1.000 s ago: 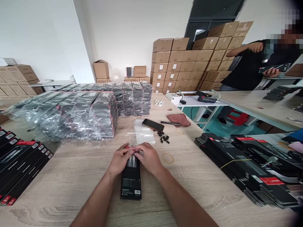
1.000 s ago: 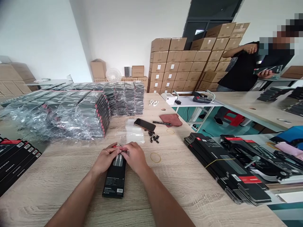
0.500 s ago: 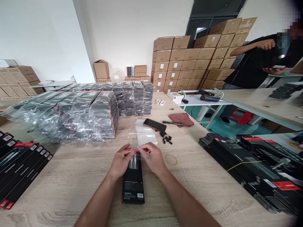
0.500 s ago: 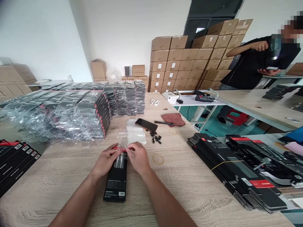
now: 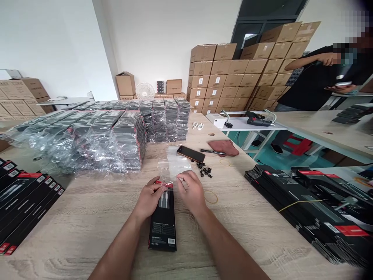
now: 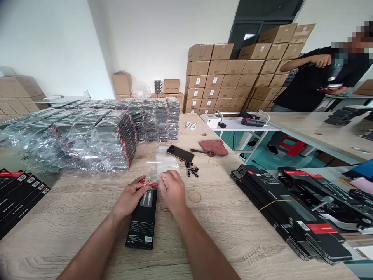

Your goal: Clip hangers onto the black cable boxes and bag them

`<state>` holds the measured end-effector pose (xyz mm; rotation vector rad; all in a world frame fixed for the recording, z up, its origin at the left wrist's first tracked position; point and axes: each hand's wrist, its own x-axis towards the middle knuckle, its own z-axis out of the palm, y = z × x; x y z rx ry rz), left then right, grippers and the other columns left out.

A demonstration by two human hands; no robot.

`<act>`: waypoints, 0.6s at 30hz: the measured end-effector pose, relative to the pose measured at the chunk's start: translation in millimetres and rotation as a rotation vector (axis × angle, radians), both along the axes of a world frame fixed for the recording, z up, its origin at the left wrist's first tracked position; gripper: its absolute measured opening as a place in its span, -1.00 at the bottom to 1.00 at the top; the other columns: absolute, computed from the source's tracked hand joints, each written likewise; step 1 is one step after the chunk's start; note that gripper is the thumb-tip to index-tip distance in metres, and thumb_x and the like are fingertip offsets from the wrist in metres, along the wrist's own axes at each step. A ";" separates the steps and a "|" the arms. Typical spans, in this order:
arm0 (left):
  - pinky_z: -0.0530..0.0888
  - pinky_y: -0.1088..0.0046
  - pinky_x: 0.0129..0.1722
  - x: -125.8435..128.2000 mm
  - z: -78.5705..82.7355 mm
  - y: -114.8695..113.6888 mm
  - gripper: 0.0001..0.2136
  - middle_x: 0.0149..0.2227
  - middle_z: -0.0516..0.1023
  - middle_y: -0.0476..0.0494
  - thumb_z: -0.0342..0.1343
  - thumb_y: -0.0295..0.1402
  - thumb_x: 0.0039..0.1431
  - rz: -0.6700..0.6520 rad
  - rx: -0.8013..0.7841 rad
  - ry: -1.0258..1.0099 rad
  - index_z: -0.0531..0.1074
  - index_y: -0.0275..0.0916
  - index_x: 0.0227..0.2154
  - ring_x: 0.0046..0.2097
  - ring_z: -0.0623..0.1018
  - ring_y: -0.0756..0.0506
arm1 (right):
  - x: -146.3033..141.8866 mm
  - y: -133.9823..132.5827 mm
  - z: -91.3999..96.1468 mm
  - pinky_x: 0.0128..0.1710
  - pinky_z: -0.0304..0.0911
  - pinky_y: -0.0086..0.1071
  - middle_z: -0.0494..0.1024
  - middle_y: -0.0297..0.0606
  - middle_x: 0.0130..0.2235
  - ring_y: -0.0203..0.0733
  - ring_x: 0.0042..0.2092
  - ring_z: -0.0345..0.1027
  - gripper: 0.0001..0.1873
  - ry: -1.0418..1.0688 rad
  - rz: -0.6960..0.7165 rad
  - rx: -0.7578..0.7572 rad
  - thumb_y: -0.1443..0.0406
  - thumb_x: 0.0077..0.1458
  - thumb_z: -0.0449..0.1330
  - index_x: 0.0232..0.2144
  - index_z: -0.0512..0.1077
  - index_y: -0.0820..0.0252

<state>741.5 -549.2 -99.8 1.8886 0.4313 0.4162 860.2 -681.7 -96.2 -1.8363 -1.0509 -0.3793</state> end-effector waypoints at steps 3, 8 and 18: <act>0.10 0.26 0.25 -3.2 -0.9 0.2 -0.72 0.22 0.26 -0.08 0.14 -0.24 0.06 -0.032 -0.108 -0.023 0.54 -0.12 -0.15 0.26 0.18 -0.21 | 8.7 -4.3 3.8 -0.25 0.28 -0.32 0.45 -0.24 -0.34 -0.19 -0.29 0.34 -0.88 0.080 -0.034 0.105 0.29 0.11 0.10 -0.37 0.45 0.12; 0.43 0.25 -0.03 -16.2 8.1 4.9 -0.29 0.11 0.38 -0.23 0.30 -0.32 -0.11 -0.190 -0.660 -0.047 0.20 -0.10 0.15 0.02 0.48 -0.23 | 30.9 -14.2 -2.0 -0.36 0.26 -0.36 0.44 -0.27 -0.40 -0.23 -0.38 0.31 -0.89 0.227 -0.203 0.297 0.26 0.06 0.14 -0.43 0.40 0.17; 0.44 0.45 -0.31 -21.7 14.7 -7.8 -0.48 -0.27 0.54 -0.15 0.38 -0.43 -0.26 -0.219 -0.860 0.087 0.38 -0.29 -0.15 -0.33 0.55 -0.06 | 14.3 -0.5 -18.0 -0.43 0.24 -0.42 0.45 -0.30 -0.44 -0.28 -0.43 0.31 -0.93 0.282 0.199 -0.025 0.30 0.00 0.18 -0.48 0.44 0.15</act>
